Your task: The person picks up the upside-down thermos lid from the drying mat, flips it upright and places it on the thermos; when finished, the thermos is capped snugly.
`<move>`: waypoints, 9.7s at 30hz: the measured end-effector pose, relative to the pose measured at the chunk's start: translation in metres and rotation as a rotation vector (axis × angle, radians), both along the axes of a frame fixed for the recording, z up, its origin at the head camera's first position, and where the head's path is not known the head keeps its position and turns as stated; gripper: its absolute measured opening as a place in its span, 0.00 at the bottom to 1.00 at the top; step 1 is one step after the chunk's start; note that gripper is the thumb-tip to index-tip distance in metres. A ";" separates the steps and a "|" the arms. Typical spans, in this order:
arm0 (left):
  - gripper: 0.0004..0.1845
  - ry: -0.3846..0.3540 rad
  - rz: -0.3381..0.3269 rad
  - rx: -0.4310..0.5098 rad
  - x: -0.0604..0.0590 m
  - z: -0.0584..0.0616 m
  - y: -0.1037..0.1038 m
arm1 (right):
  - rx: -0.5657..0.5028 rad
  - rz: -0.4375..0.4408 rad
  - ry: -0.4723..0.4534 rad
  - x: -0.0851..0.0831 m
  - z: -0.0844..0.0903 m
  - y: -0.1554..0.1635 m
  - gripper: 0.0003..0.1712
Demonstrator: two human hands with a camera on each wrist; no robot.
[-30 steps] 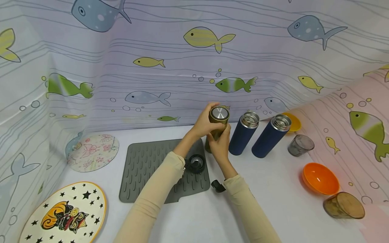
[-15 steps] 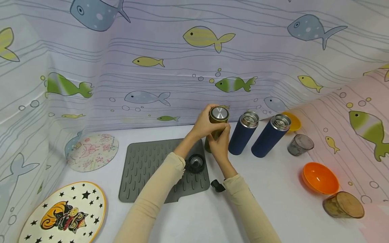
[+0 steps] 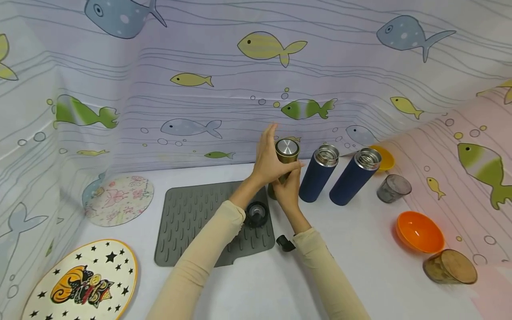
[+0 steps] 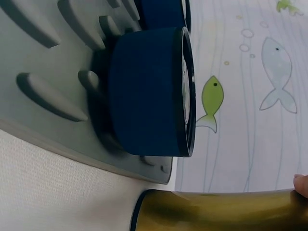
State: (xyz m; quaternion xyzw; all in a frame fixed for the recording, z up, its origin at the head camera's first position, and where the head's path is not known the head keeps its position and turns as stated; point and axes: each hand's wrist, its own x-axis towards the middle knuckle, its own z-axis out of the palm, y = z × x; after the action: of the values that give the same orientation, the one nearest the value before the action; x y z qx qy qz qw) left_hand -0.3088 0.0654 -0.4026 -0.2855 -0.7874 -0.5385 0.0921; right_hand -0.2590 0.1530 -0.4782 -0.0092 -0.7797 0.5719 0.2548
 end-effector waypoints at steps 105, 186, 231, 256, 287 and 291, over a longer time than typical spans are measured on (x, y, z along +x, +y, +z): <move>0.32 -0.718 -0.190 0.028 0.142 -0.039 -0.162 | 0.383 0.473 0.238 0.137 0.019 -0.030 0.31; 0.47 -0.210 -0.294 0.051 0.073 -0.001 0.038 | 0.026 -0.171 0.104 0.100 0.039 0.037 0.37; 0.41 -0.154 -0.282 0.206 0.086 -0.009 0.041 | 0.025 0.038 -0.033 0.109 0.045 0.050 0.35; 0.45 -0.123 -0.170 0.220 0.095 -0.011 0.037 | -0.037 0.022 -0.027 0.096 0.008 0.056 0.39; 0.35 -0.329 -0.584 0.106 0.054 0.006 0.030 | 0.039 0.272 -0.064 0.090 0.026 0.074 0.50; 0.43 -0.257 -0.443 0.002 0.073 0.010 0.014 | 0.044 0.189 -0.061 0.085 0.029 0.081 0.49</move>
State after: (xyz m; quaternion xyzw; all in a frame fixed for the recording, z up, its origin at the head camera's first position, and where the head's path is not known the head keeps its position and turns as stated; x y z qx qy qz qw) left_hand -0.2355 0.0791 -0.3924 -0.3802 -0.7104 -0.5782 -0.1284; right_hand -0.1741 0.2342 -0.4495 0.0525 -0.7968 0.5755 0.1763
